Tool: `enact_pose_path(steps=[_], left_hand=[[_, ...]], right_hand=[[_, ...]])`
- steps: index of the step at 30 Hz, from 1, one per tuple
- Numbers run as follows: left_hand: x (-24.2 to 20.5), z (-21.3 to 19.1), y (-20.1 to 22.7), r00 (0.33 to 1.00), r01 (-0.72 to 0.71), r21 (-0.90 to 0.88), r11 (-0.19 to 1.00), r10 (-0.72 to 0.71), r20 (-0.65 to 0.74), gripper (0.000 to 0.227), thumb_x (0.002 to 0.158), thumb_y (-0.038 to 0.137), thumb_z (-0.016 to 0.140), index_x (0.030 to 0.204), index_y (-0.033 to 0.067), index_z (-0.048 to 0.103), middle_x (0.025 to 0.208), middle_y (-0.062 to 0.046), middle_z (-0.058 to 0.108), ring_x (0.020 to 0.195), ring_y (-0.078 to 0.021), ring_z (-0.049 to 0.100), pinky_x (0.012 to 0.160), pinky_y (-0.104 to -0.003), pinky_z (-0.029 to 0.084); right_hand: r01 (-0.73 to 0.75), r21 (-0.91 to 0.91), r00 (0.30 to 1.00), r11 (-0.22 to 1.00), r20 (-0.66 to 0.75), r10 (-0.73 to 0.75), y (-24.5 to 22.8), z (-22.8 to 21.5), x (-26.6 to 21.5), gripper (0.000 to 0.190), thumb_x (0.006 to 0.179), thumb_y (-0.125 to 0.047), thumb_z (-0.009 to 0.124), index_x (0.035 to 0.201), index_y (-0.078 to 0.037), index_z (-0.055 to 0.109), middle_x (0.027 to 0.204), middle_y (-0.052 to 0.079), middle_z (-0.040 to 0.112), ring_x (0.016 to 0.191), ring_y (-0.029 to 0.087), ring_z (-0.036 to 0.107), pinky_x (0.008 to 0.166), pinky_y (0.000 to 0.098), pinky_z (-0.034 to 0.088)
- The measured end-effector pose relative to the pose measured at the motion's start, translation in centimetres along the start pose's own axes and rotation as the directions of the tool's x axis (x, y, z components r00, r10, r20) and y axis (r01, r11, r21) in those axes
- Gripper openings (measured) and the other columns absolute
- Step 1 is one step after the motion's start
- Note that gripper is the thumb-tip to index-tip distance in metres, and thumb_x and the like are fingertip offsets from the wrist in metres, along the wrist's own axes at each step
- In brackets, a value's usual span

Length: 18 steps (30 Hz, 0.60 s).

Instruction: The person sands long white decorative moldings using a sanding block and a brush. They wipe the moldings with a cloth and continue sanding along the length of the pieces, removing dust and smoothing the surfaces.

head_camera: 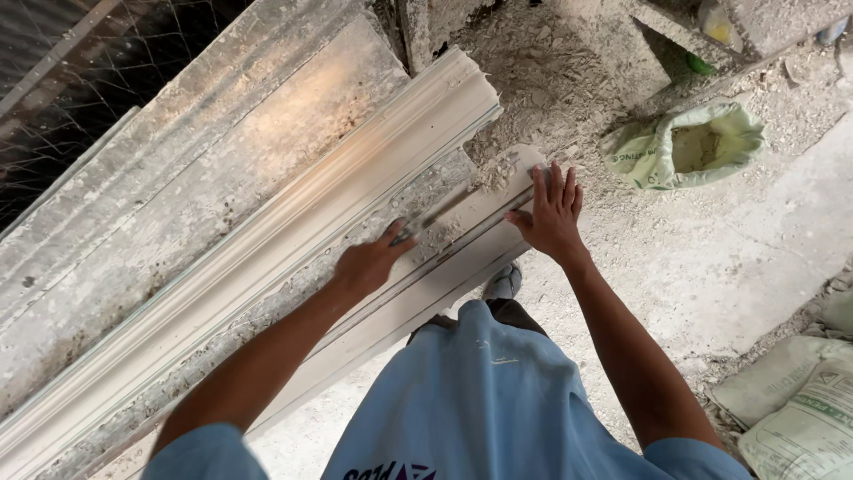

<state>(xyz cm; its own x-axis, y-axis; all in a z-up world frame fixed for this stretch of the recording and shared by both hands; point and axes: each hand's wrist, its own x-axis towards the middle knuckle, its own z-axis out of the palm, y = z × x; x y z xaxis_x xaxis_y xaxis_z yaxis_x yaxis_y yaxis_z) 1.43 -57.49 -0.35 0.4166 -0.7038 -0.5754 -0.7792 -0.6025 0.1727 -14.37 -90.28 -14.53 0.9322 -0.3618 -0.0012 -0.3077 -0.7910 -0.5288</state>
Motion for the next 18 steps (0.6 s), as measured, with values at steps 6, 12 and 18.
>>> enact_pose_path(steps=[6,12,18], left_hand=[[14.7,-2.8,7.7,0.948,-0.16,-0.078,0.984,0.131,-0.29,0.058,0.096,0.004,0.052,0.142,0.0385,0.053,0.151,-0.004,0.05,0.06,-0.0211,0.067,0.047,-0.036,0.056],[12.3,-2.4,6.2,0.95,-0.191,-0.082,0.978,0.163,-0.265,0.06,0.095,0.001,0.054,0.143,0.0365,0.055,0.164,-0.003,0.038,0.063,-0.0184,0.067,0.049,-0.033,0.056],[-1.6,0.5,-0.8,0.998,0.063,-0.028,0.998,-0.063,-0.018,0.073,0.091,0.0,0.053,0.15,0.0431,0.044,0.169,-0.002,0.026,0.061,-0.0216,0.068,0.048,-0.037,0.056]], right_hand=[[-0.037,-0.037,0.997,0.999,0.069,0.04,0.1,-0.5,1.0,0.104,0.089,-0.064,0.065,0.164,-0.007,0.02,0.168,0.031,0.007,0.154,0.058,-0.004,0.119,0.0719,0.004],[-0.04,-0.026,0.998,0.999,0.051,0.041,0.2,-1.1,0.6,0.105,0.09,-0.068,0.064,0.164,-0.008,0.02,0.169,0.03,0.007,0.154,0.056,-0.003,0.119,0.071,0.005],[-0.022,0.006,1.0,1.0,0.0,0.022,-0.1,-0.3,0.3,0.104,0.091,-0.07,0.061,0.164,-0.007,0.022,0.168,0.031,0.011,0.154,0.058,-0.001,0.119,0.0716,0.006]])
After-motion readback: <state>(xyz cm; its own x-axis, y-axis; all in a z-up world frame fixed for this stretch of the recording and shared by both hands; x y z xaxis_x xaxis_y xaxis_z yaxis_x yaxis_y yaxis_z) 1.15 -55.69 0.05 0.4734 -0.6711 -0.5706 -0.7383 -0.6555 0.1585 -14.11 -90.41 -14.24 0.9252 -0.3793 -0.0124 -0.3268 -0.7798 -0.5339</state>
